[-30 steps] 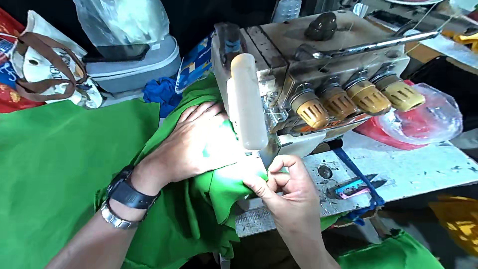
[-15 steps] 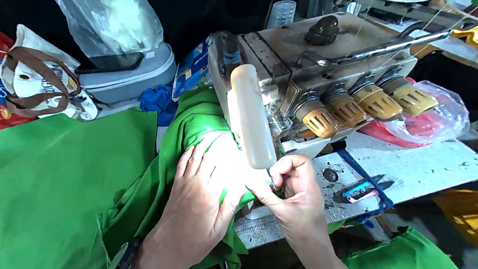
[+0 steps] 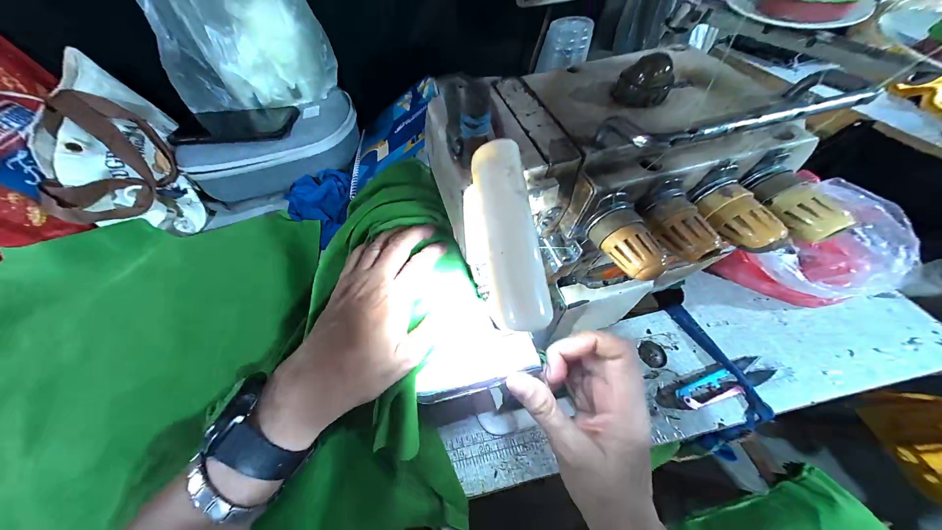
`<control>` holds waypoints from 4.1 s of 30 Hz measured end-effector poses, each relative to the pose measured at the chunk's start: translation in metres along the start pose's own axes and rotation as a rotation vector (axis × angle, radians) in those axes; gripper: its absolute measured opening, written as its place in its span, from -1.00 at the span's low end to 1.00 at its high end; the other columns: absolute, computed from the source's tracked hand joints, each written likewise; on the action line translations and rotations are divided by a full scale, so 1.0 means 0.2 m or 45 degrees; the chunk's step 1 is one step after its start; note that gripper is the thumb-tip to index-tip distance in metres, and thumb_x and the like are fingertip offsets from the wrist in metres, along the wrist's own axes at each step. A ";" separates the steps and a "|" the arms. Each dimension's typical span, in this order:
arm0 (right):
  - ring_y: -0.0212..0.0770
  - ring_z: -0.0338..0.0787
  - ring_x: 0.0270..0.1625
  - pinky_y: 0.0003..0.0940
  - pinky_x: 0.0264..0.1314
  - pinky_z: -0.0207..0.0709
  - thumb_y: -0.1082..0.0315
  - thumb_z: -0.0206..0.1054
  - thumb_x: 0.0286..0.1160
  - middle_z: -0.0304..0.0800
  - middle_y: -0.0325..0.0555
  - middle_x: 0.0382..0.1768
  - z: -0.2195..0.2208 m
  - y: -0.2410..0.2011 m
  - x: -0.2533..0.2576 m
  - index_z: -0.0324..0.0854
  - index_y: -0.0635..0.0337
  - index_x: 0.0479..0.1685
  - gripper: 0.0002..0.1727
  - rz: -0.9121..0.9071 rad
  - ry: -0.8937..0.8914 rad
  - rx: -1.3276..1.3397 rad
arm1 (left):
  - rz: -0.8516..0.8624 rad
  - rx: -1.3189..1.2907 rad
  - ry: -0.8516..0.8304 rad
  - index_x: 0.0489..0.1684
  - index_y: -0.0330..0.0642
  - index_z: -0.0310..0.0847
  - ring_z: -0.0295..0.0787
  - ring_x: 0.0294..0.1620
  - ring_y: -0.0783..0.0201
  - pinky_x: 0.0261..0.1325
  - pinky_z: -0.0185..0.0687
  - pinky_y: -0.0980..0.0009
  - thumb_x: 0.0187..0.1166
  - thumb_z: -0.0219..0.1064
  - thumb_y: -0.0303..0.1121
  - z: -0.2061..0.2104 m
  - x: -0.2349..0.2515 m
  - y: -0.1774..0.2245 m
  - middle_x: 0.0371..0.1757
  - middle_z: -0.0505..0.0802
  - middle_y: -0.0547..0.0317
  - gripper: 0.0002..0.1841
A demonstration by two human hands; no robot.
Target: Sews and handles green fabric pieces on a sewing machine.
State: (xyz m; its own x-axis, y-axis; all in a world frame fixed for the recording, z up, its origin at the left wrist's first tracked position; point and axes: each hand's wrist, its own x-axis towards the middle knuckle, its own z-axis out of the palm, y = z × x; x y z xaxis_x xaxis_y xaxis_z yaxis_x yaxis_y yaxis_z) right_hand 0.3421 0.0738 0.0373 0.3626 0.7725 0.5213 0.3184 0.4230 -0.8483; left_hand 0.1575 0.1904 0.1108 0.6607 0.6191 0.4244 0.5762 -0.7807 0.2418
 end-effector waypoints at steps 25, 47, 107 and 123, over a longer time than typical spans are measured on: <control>-0.09 0.81 -0.21 -0.12 -0.01 0.66 0.39 0.37 0.30 0.78 -0.10 -0.38 -0.28 -0.13 0.01 0.73 0.16 -0.29 -0.91 -0.857 -1.052 -0.449 | -0.148 -0.373 -0.528 0.15 -0.37 0.63 0.89 -0.27 -0.09 -0.24 0.79 -0.06 0.76 0.21 -0.28 -0.20 -0.57 0.56 -0.20 0.87 -0.17 -0.70; -0.17 0.84 -0.03 -0.08 0.10 0.72 0.43 0.18 0.70 0.84 -0.10 0.07 -0.47 -0.09 0.09 0.53 0.12 0.52 -0.57 0.046 -0.804 -0.497 | -0.054 -0.036 0.018 -0.17 -0.13 0.85 0.84 -0.17 0.14 -0.01 0.72 0.02 0.48 0.48 -0.21 0.21 -0.67 0.33 -0.26 0.87 0.15 -0.80; -0.51 0.82 -0.20 -0.56 -0.10 0.75 0.48 0.34 0.46 0.83 -0.35 -0.24 -0.19 -0.57 0.13 0.66 0.04 -0.07 -0.84 0.134 -0.907 0.427 | -0.656 -1.284 -0.033 0.03 -0.23 0.74 0.83 -0.26 0.44 -0.15 0.78 0.49 0.52 0.40 -0.53 -0.28 -0.79 0.54 -0.23 0.90 0.21 -0.81; -0.07 0.71 0.21 -0.13 0.23 0.61 0.34 0.42 0.54 0.63 0.15 0.23 -0.20 -0.43 0.04 0.45 0.36 0.34 -0.53 -0.372 -0.553 -0.284 | -0.787 -1.686 0.106 -0.24 -0.22 0.83 0.77 -0.38 0.52 -0.28 0.71 0.60 0.58 0.31 -0.60 -0.23 -0.97 0.60 -0.36 0.89 0.23 -0.85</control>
State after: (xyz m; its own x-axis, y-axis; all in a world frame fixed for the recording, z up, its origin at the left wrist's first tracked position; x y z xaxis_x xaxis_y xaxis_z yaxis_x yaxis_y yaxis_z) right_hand 0.3532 0.0245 0.1180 -0.1472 0.7820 0.6056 0.5455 0.5750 -0.6098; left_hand 0.0769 -0.0266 0.0970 0.4218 0.9066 -0.0055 -0.1327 0.0678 0.9888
